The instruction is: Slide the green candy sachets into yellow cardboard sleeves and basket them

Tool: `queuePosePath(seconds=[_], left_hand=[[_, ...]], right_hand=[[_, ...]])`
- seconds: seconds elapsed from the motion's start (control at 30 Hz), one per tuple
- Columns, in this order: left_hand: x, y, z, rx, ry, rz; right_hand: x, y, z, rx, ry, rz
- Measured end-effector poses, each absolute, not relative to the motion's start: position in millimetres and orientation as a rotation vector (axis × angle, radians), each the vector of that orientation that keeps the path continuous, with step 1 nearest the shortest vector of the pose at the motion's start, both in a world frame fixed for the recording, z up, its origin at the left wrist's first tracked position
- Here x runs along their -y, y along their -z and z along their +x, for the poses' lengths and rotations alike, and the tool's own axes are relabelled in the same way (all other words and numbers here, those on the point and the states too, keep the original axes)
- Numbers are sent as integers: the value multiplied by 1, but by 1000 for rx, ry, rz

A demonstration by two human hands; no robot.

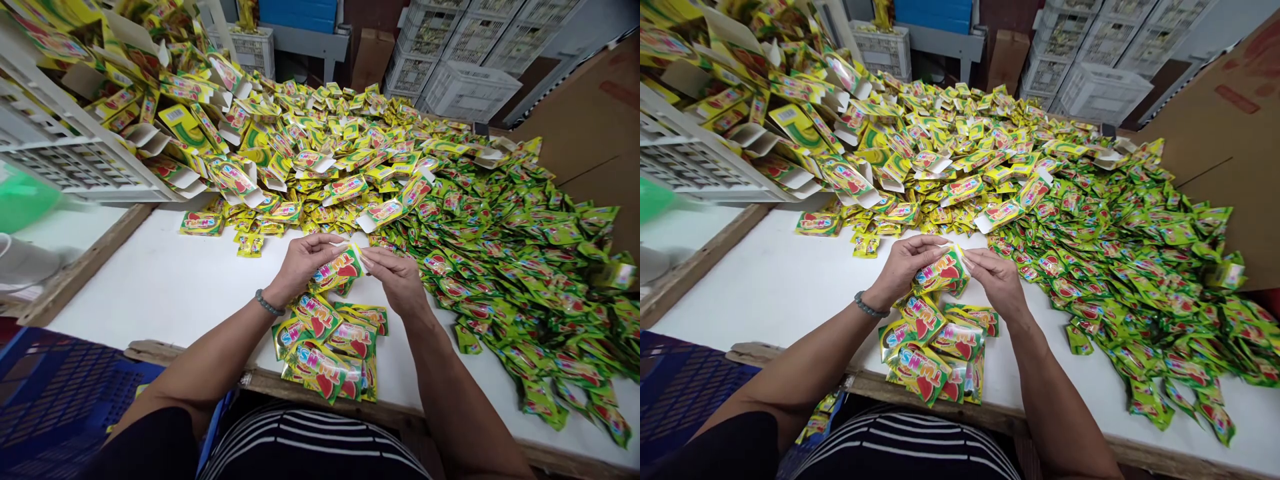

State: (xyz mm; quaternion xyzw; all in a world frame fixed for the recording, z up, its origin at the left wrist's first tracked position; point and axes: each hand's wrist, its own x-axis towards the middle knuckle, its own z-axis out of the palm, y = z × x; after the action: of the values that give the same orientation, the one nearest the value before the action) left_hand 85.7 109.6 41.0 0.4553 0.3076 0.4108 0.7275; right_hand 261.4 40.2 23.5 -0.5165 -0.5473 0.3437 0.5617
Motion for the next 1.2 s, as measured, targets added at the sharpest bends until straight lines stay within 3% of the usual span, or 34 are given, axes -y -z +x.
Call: queuePosePath(seconds=[1.03, 1.2], left_hand=[[-104, -38, 88, -677, -1038, 1153], [-103, -43, 89, -701, -1000, 1034]], right_hand=[[-36, -30, 248, 1265, -604, -1261], [-30, -33, 233, 1397, -348, -1289]])
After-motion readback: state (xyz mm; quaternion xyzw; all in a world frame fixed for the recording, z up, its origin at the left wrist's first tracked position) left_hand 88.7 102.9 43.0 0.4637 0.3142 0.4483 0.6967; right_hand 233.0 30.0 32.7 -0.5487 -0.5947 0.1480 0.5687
